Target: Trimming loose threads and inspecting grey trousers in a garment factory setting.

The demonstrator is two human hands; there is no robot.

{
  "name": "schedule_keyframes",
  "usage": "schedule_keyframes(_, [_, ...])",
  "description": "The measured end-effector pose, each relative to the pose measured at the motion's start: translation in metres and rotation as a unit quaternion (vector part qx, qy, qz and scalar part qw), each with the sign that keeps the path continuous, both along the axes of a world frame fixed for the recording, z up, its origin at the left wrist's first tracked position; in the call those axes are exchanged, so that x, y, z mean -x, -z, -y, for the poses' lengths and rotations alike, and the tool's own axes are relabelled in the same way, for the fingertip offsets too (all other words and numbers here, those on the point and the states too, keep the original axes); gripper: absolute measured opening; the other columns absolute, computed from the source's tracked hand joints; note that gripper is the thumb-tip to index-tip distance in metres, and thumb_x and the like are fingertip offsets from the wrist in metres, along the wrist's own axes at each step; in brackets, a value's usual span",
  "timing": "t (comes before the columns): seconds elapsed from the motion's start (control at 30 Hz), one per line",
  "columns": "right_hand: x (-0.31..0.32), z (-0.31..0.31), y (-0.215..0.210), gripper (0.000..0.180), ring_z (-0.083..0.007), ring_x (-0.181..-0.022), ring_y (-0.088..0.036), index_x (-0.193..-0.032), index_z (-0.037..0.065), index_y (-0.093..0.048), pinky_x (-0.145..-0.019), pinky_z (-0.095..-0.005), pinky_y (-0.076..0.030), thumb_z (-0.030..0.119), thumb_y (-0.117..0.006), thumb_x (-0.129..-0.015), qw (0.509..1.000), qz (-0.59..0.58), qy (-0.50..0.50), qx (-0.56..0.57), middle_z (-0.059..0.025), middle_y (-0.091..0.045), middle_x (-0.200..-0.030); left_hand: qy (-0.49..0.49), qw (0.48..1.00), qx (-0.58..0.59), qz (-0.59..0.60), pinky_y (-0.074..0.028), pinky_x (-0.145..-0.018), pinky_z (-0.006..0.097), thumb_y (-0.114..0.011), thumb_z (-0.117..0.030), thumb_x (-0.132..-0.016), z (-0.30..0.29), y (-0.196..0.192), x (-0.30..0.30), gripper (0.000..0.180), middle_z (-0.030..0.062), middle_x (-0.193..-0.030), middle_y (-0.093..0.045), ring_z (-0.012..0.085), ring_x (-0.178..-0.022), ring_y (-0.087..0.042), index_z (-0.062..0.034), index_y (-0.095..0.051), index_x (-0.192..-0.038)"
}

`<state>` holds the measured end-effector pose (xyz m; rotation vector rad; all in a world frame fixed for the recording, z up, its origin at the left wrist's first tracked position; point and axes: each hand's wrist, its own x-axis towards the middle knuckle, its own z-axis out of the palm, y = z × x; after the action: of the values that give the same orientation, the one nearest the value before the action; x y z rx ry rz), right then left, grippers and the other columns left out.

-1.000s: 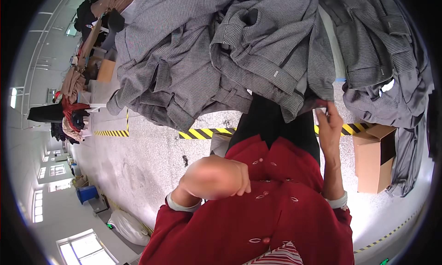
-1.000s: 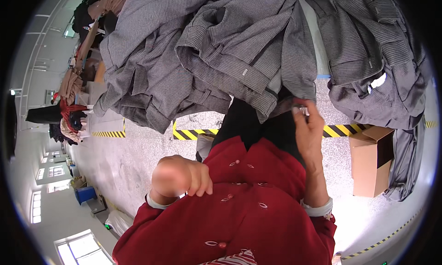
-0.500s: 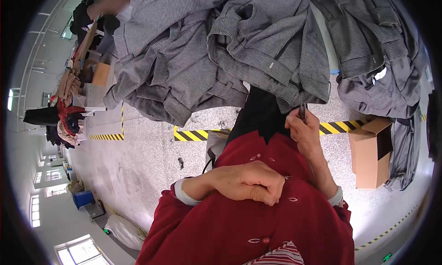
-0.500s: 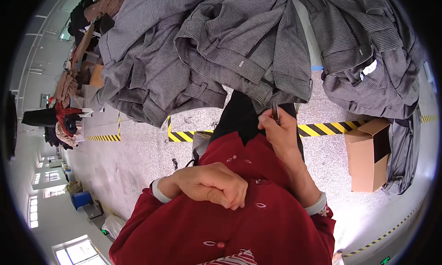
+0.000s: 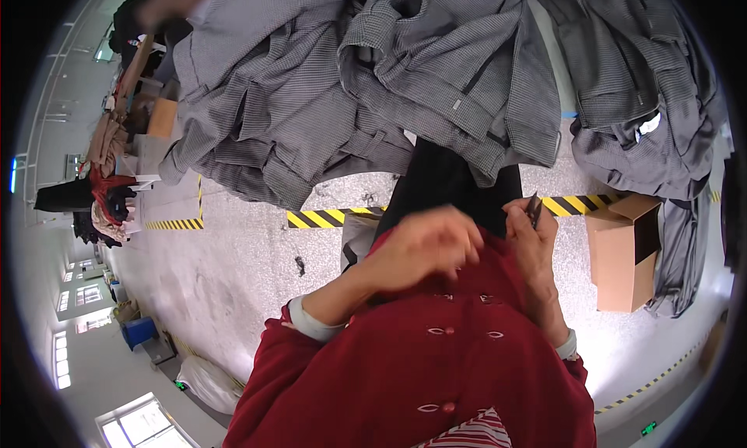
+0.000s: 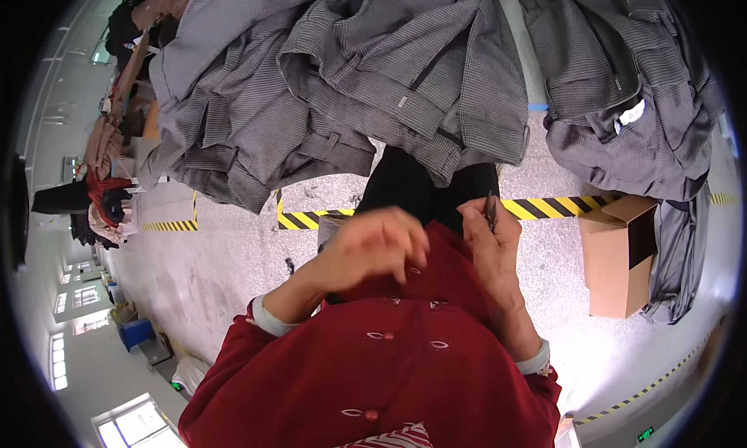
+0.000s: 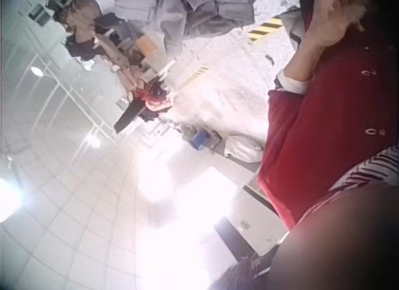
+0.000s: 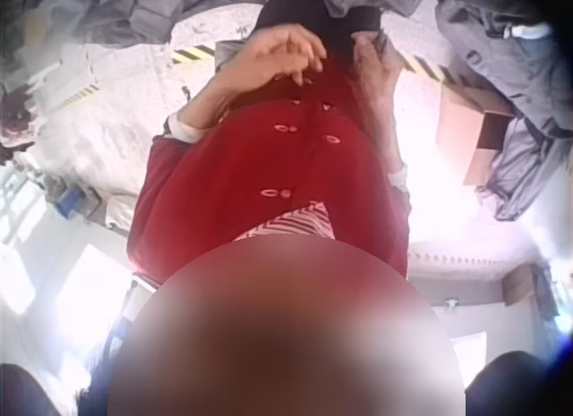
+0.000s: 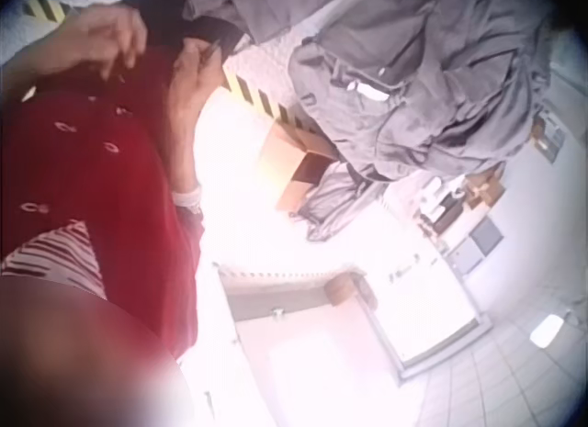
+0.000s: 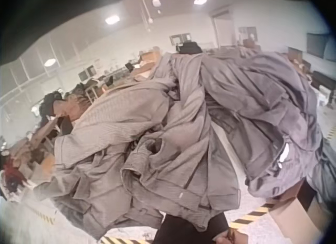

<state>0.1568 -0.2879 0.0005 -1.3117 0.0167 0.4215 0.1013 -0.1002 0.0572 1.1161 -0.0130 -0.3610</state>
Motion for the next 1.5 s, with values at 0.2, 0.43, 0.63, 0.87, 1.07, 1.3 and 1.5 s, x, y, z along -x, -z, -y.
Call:
schedule_keyframes(0.2, [0.005,0.002,-0.015,0.008,-0.0139,-0.054,-0.051,-0.088,0.000,-0.056,-0.052,-0.0248,-0.042,-0.004,-0.055,-0.080,0.926,0.268,-0.079,0.253,-0.0098,-0.055,-0.066,-0.067,0.984,-0.077,-0.143,-0.035,-0.046,0.019,-0.054,-0.009,-0.085,0.019,0.042,-0.030,0.007,0.0032,-0.066,-0.053,0.0063,-0.051,-0.043,-0.0021,-0.053,-0.085])
schedule_keyframes(0.43, [0.001,0.010,-0.011,0.009,-0.0127,-0.052,-0.050,-0.086,0.000,-0.056,-0.048,-0.0233,-0.039,-0.006,-0.053,-0.079,0.933,0.292,-0.025,0.211,-0.0087,-0.056,-0.070,-0.216,0.699,-0.531,0.427,-0.043,-0.058,0.033,-0.072,-0.015,-0.067,0.030,0.015,-0.061,0.036,0.0110,-0.087,-0.052,0.0277,-0.073,-0.051,-0.0014,-0.055,-0.096])
schedule_keyframes(0.63, [0.002,0.024,-0.015,0.004,-0.0041,-0.052,-0.040,-0.084,-0.001,-0.055,-0.048,-0.0179,-0.032,-0.001,-0.051,-0.084,0.994,0.084,0.060,-0.038,-0.0004,-0.052,-0.065,-0.170,0.684,-0.638,0.310,-0.044,-0.065,0.036,-0.067,-0.010,-0.066,0.028,0.016,-0.095,0.049,0.0122,-0.089,-0.053,0.0304,-0.078,-0.053,-0.0017,-0.051,-0.112])
schedule_keyframes(0.87, [-0.002,0.048,-0.028,0.007,-0.0061,-0.051,-0.041,-0.081,0.001,-0.051,-0.047,-0.0193,-0.034,0.007,-0.054,-0.082,0.979,-0.005,0.184,-0.088,-0.0043,-0.051,-0.064,-0.096,0.587,-0.657,0.464,-0.033,-0.086,0.043,-0.054,-0.003,-0.070,0.030,0.005,-0.105,0.037,0.0050,-0.113,-0.053,0.0281,-0.108,-0.045,-0.0152,-0.060,-0.104])
schedule_keyframes(1.07, [-0.017,0.072,-0.040,0.017,-0.0045,-0.040,-0.025,-0.085,0.002,-0.044,-0.038,-0.0218,-0.021,0.014,-0.056,-0.085,0.955,0.099,0.117,-0.252,0.0004,-0.034,-0.056,-0.006,0.608,-0.659,0.443,-0.026,-0.098,0.049,-0.057,-0.006,-0.067,0.026,0.002,-0.109,0.029,0.0063,-0.113,-0.051,0.0285,-0.116,-0.041,-0.0128,-0.060,-0.095])
schedule_keyframes(1.3, [0.005,0.084,-0.032,0.013,-0.0093,-0.047,-0.042,-0.076,0.003,-0.050,-0.044,-0.0238,-0.033,0.012,-0.059,-0.080,0.985,0.125,0.117,0.007,-0.0043,-0.051,-0.061,0.007,0.605,-0.663,0.441,-0.032,-0.093,0.047,-0.061,-0.006,-0.064,0.025,0.020,-0.099,0.022,0.0068,-0.103,-0.055,0.0270,-0.105,-0.049,-0.0068,-0.059,-0.086])
schedule_keyframes(1.5, [0.000,0.069,-0.046,0.024,-0.0191,-0.051,-0.054,-0.081,0.004,-0.061,-0.047,-0.0281,-0.040,-0.007,-0.058,-0.060,0.920,0.351,-0.028,0.172,-0.0062,-0.055,-0.059,0.016,0.953,-0.274,0.125,-0.036,-0.047,0.022,-0.055,-0.017,-0.086,0.056,0.029,-0.090,0.017,0.0031,-0.070,-0.053,0.0075,-0.058,-0.050,-0.0016,-0.053,-0.078])
